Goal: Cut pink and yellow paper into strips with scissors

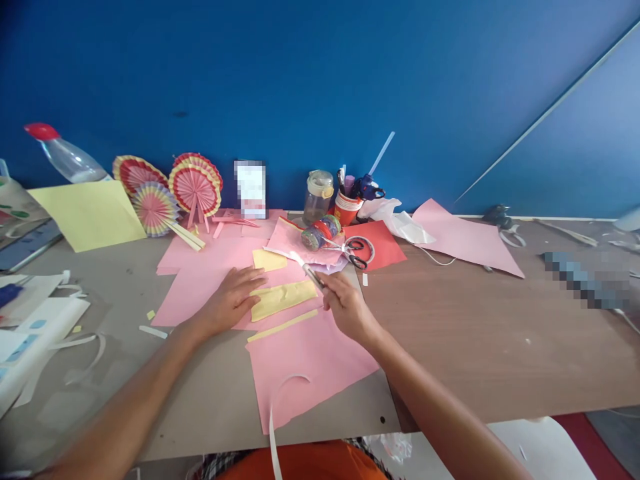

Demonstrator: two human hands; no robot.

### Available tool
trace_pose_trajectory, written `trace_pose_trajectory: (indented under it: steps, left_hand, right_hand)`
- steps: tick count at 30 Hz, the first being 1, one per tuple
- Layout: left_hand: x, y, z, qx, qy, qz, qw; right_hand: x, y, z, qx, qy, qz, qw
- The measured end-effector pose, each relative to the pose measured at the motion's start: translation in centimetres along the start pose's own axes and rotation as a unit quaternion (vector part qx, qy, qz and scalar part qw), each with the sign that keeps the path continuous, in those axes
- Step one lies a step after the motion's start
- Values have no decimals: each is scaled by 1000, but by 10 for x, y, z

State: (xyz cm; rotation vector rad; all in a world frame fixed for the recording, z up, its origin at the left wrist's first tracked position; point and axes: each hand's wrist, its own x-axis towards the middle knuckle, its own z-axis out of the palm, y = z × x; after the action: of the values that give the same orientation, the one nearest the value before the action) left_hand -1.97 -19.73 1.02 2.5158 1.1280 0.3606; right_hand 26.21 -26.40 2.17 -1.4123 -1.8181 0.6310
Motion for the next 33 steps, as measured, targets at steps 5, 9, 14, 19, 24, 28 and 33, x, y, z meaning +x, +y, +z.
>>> trace_pose_trajectory:
  steps: [5,9,14,19,24,28,33]
  left_hand:
    - [-2,9,6,41,-22,28,999]
    - [-2,11,9,60,-1,52,997]
    - [2,9,12,78,65,65,993]
    - [12,7,5,74,176,52,980]
    - [25,5,-10,71,288,35,954]
    - [32,8,-9,72,349,4,934]
    - [27,22,1,84,287,54,953]
  right_hand:
    - [24,22,-2,-47,79,39,995]
    - [38,33,0,-76,71,17,994]
    - [49,48,6,-122,121,19,985]
    - [52,58,13,-150,152,-9,977]
    - [49,60,11,-187,140,-52,971]
    - [49,58,8,-228,122,-54,964]
    - [51,53,8,-201,130,-36,970]
